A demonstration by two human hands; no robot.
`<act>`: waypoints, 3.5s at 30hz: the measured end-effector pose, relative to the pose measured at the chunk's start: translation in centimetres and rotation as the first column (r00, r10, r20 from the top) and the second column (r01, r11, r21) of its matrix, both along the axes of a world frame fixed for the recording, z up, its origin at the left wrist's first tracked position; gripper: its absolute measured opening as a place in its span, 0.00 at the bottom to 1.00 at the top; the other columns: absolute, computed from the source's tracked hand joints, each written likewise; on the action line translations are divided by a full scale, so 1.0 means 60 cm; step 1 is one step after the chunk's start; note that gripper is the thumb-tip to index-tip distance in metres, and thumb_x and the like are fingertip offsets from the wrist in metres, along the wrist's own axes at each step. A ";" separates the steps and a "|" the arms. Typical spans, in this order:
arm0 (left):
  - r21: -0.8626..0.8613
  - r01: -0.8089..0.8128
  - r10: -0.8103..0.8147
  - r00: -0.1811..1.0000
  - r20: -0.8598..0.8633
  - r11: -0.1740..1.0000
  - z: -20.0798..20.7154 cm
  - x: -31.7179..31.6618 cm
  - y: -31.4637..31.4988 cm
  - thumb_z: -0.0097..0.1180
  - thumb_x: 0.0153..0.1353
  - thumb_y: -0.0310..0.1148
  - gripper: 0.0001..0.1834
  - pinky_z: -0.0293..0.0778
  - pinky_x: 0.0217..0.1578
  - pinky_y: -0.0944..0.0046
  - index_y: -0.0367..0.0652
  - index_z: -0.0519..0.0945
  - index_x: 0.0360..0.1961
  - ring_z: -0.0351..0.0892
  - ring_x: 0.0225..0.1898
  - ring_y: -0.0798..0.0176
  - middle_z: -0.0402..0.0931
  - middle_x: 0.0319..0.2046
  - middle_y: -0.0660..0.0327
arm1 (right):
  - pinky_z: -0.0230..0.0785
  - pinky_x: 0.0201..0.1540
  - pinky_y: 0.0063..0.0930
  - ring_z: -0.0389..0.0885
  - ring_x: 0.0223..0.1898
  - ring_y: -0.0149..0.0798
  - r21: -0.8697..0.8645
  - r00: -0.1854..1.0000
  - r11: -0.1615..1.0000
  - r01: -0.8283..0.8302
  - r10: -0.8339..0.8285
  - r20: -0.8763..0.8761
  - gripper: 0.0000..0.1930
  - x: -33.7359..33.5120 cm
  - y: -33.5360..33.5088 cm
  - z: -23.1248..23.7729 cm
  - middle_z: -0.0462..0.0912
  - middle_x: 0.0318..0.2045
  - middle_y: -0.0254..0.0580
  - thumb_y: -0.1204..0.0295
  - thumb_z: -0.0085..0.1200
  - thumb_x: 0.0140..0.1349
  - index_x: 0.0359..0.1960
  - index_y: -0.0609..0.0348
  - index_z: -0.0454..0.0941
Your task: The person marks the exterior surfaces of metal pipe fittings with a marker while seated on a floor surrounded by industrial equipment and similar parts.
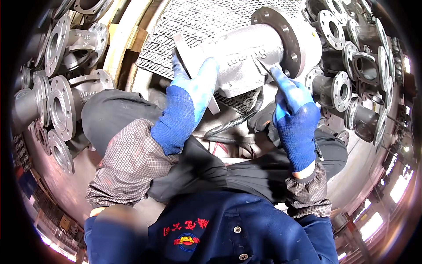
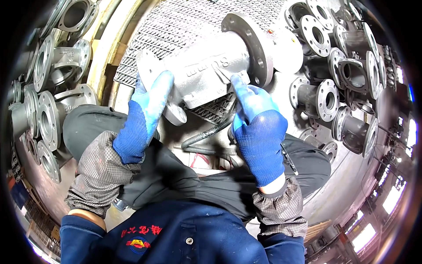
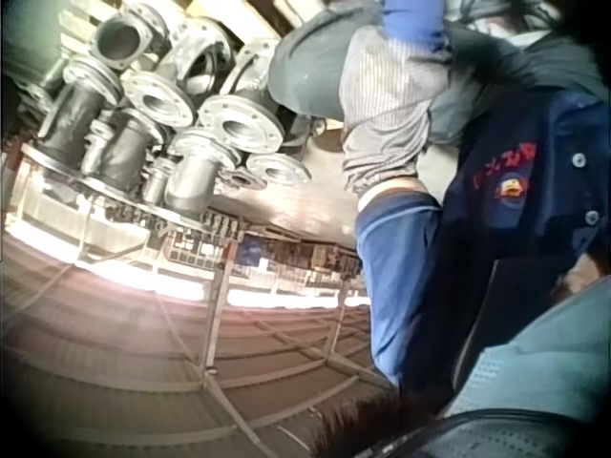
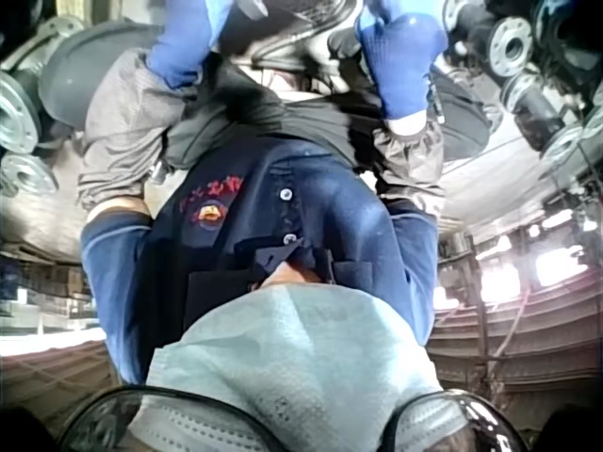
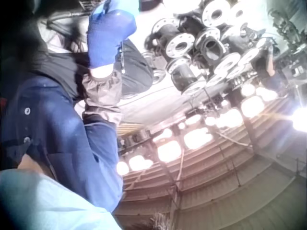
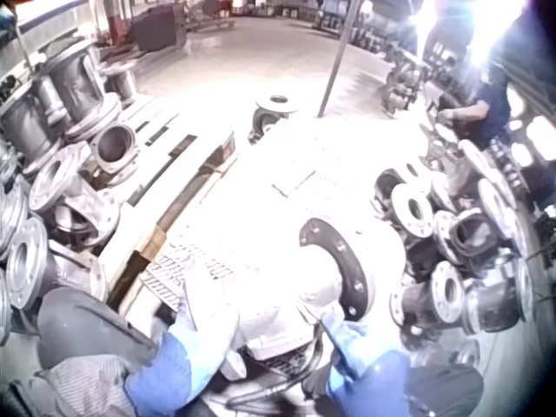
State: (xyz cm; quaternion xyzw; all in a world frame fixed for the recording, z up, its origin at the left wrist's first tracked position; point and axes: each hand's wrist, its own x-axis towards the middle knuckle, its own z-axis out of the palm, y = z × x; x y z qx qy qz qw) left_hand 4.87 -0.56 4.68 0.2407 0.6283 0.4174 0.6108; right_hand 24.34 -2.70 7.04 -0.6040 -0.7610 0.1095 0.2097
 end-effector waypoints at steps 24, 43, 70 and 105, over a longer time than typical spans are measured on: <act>-0.089 0.107 -0.116 0.988 -0.099 0.990 -0.042 0.001 -0.023 0.59 0.57 0.43 0.55 0.77 0.35 0.65 0.44 0.30 0.71 0.79 0.37 0.63 0.78 0.43 0.50 | 0.75 0.37 0.36 0.83 0.33 0.52 -0.289 0.978 0.946 0.145 -0.181 -0.103 0.18 -0.004 -0.006 0.017 0.81 0.35 0.56 0.79 0.52 0.55 0.49 0.58 0.78; -0.203 0.140 -0.152 0.987 -0.046 0.969 -0.026 -0.002 -0.013 0.58 0.56 0.44 0.57 0.80 0.27 0.62 0.46 0.27 0.70 0.76 0.28 0.63 0.75 0.35 0.52 | 0.75 0.38 0.35 0.83 0.36 0.51 -0.265 0.964 0.953 0.149 -0.080 0.254 0.16 -0.028 0.010 0.051 0.81 0.37 0.57 0.78 0.51 0.57 0.48 0.56 0.79; -0.152 0.148 -0.156 0.987 -0.041 0.977 -0.034 -0.001 -0.014 0.57 0.57 0.45 0.56 0.79 0.27 0.64 0.43 0.27 0.70 0.77 0.26 0.65 0.76 0.29 0.55 | 0.74 0.34 0.36 0.82 0.30 0.49 -0.188 0.908 0.976 0.109 -0.021 0.419 0.18 -0.045 -0.005 0.040 0.82 0.31 0.50 0.76 0.53 0.55 0.49 0.52 0.79; -0.051 0.062 -0.069 0.988 -0.138 0.997 -0.031 0.005 -0.016 0.58 0.62 0.32 0.28 0.74 0.44 0.66 0.36 0.62 0.60 0.74 0.44 0.65 0.74 0.46 0.58 | 0.71 0.36 0.34 0.78 0.32 0.47 -0.061 0.977 0.997 0.055 -0.041 0.207 0.25 0.008 -0.021 0.029 0.80 0.32 0.48 0.84 0.51 0.53 0.54 0.48 0.77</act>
